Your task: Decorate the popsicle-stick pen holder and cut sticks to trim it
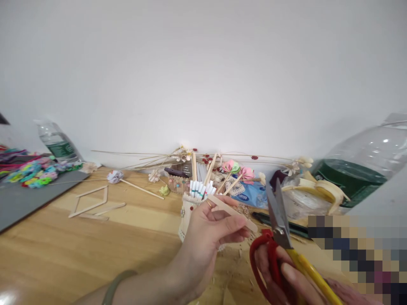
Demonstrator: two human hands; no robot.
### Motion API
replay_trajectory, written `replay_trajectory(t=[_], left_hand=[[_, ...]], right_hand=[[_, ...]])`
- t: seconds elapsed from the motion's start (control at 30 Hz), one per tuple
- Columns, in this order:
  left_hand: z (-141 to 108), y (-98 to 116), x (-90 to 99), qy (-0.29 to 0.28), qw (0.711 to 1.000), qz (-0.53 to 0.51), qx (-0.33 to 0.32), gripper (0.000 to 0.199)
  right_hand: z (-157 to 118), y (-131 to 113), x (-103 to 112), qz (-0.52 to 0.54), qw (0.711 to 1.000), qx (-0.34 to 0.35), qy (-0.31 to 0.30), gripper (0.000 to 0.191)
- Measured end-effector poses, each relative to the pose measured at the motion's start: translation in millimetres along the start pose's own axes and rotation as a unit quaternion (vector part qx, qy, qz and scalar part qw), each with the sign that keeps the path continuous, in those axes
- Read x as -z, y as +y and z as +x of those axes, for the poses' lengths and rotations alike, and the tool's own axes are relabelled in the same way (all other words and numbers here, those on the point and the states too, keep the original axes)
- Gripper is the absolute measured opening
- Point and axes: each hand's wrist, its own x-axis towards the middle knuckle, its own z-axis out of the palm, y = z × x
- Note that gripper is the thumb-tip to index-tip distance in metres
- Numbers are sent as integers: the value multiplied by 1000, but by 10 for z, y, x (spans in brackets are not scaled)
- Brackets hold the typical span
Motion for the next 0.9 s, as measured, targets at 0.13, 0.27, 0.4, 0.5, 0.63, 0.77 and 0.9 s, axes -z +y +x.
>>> replay_trajectory(t=[0.13,0.27,0.4,0.5,0.63,0.77,0.9], left_hand=[[-16,-24,-7,-15,999,40,8,19],[-17,-115,1,-32,996,87,11,21],[-2,-215,60,-91,973,190,-91,13],[11,-250,134,-114,899,337,-255,8],[49,-270,219,-158,801,451,-361,18],[79,-268,241,-190,757,495,-382,20],[78,-295,267,-244,705,552,-373,27]], right_hand=[[27,0,-73,86,991,-25,101,24],[22,6,-133,80,985,-8,155,26],[36,-35,-130,66,982,18,177,26],[51,-77,-111,58,973,55,217,27],[36,-126,-95,25,965,88,245,23],[14,-144,-85,-25,965,79,250,21],[21,-122,-46,-45,955,96,278,23]])
